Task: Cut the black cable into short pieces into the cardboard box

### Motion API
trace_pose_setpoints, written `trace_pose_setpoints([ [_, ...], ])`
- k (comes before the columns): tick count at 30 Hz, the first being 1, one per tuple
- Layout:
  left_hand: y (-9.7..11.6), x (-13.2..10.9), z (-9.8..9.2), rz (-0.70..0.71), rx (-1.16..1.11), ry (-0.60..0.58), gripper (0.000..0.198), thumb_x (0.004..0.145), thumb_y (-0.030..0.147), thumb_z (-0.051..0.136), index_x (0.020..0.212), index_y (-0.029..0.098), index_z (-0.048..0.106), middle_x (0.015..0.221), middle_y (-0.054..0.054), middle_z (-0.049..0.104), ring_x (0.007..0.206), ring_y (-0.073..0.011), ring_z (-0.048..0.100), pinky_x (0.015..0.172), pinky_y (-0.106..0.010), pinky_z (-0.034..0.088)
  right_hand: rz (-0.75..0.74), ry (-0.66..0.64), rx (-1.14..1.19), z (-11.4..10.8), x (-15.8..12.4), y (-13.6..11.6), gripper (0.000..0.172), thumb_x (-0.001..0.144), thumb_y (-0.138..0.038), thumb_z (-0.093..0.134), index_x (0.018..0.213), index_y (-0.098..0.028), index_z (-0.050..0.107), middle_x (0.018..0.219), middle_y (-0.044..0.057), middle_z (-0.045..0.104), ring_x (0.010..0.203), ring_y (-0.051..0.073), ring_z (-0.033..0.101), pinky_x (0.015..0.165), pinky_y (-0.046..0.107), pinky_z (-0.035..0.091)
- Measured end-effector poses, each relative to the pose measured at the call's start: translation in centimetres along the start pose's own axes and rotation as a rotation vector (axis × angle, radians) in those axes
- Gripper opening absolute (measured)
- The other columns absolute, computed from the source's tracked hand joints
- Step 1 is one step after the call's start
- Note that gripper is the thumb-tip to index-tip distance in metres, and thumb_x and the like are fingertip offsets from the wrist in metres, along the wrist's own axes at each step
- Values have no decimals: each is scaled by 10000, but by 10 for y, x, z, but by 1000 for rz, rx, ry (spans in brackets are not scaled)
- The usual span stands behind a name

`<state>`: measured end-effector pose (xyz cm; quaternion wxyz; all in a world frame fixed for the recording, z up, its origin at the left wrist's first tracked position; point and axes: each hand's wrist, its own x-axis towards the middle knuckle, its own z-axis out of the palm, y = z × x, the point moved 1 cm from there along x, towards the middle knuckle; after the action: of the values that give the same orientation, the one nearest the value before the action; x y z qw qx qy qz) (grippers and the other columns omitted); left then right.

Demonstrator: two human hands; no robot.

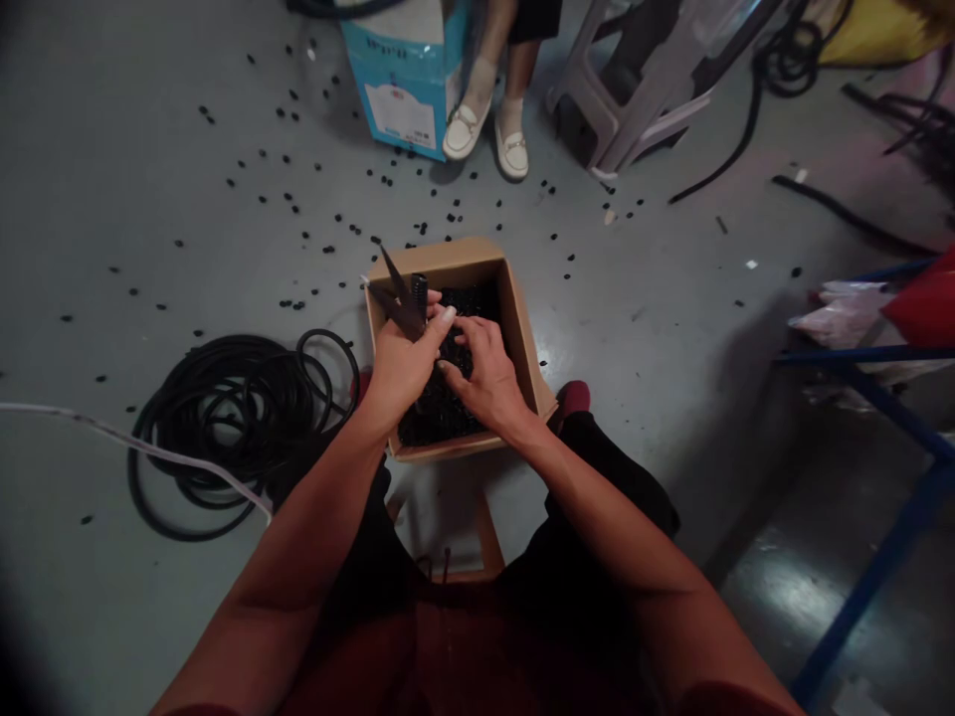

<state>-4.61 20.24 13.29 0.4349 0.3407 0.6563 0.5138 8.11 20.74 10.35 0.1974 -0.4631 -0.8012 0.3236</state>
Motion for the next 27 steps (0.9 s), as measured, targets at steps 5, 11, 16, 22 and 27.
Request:
trace_pose_setpoints([
  [5, 4, 5, 22, -101, -192, 14, 305, 852, 474, 615, 987, 200, 613, 865, -28, 669, 562, -70, 535, 541, -219, 455, 19, 102, -12, -16, 3, 13, 578, 913, -307, 472, 1469, -342, 318, 1289, 96, 462, 1074, 239, 576, 924, 431, 524],
  [11, 5, 2, 38, -195, -274, 3, 367, 796, 509, 660, 944, 175, 631, 866, -32, 670, 649, -90, 568, 603, -220, 465, -69, -55, 78, -37, -7, 17, 691, 856, -273, 515, 1502, -240, 269, 1301, 123, 501, 1062, 263, 556, 890, 443, 498],
  [16, -4, 2, 41, -234, -244, -48, 390, 739, 410, 733, 1025, 172, 616, 915, -42, 668, 825, -147, 614, 745, -269, 479, 57, -194, 8, -32, -12, 17, 804, 786, -276, 604, 1512, -251, 261, 1168, 101, 531, 921, 254, 574, 759, 402, 508],
  [22, -2, 6, 36, -227, -168, -125, 467, 741, 395, 736, 1127, 176, 594, 958, -35, 650, 866, -143, 604, 819, -276, 462, 129, -94, 186, -33, -9, 18, 627, 784, -215, 567, 1393, -248, 422, 1162, 86, 554, 1026, 254, 572, 832, 389, 490],
  [27, 5, 10, 24, -181, -68, -232, 359, 857, 383, 598, 1170, 207, 608, 1014, -36, 636, 836, -126, 568, 713, -238, 449, 270, -64, 591, -51, -4, 30, 411, 858, -405, 550, 1223, -231, 477, 938, 30, 601, 758, 167, 582, 699, 326, 493],
])
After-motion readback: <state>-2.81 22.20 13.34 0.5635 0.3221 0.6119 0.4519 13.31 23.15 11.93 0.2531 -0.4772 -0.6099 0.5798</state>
